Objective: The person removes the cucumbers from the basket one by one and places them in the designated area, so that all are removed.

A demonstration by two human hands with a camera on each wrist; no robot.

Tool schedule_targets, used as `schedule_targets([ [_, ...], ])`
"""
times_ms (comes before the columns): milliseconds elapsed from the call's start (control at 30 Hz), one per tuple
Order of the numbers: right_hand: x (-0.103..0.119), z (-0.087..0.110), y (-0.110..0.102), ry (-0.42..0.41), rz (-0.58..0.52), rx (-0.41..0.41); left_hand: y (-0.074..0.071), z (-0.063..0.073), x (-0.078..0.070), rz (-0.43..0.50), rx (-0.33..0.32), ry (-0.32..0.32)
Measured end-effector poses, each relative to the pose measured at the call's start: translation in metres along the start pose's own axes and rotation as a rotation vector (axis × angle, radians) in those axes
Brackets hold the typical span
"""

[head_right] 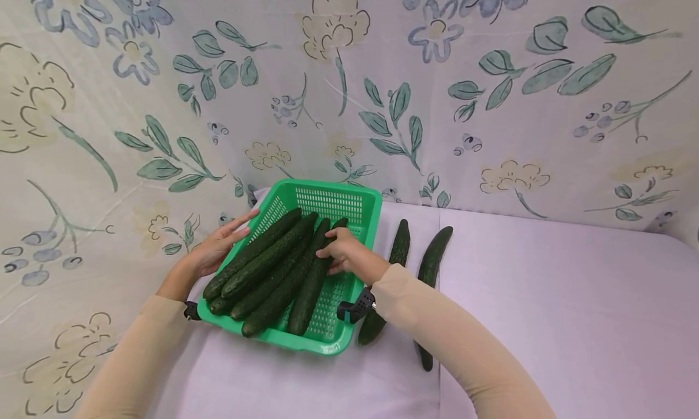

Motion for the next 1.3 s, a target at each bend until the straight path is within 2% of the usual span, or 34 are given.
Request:
schedule_targets([
  [300, 0.0008, -0.0016, -0.0006, -0.011, -0.045, 0.011, 0.0, -0.0004, 0.0009, 0.017, -0.014, -0.003],
  [467, 0.0006, -0.0016, -0.0006, -0.019, -0.057, 0.016, -0.0005, 0.0001, 0.0001, -0.032, -0.027, -0.007],
  [633, 0.0005, -0.0022, -0.0009, -0.025, -0.045, 0.006, -0.001, -0.0001, 0.0016, -0.041, -0.03, -0.005],
  [933, 0.0011, -0.0021, -0.0021, -0.038, -0.047, 0.0, 0.0002, 0.0003, 0.0004, 0.061, -0.008, -0.015],
  [1200, 0.0024, 0.0004, -0.003, -0.058, -0.062, 0.026, -0.0005, 0.0, -0.0001, -0.02, -0.028, -0.015],
  [1300, 0.004, 0.0018, -0.0037, -0.077, -0.08, 0.033, -0.001, -0.0007, -0.0004, -0.013, -0.032, -0.021],
])
Point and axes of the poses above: each hand's wrist, its own z-axis away from the middle knuckle, its own y-axis out of the palm, x = y × z, the point moved 2 cm from there along -z, towards the middle knuckle, and after that the axes turned 3 degrees about y, right-handed, at the moved point
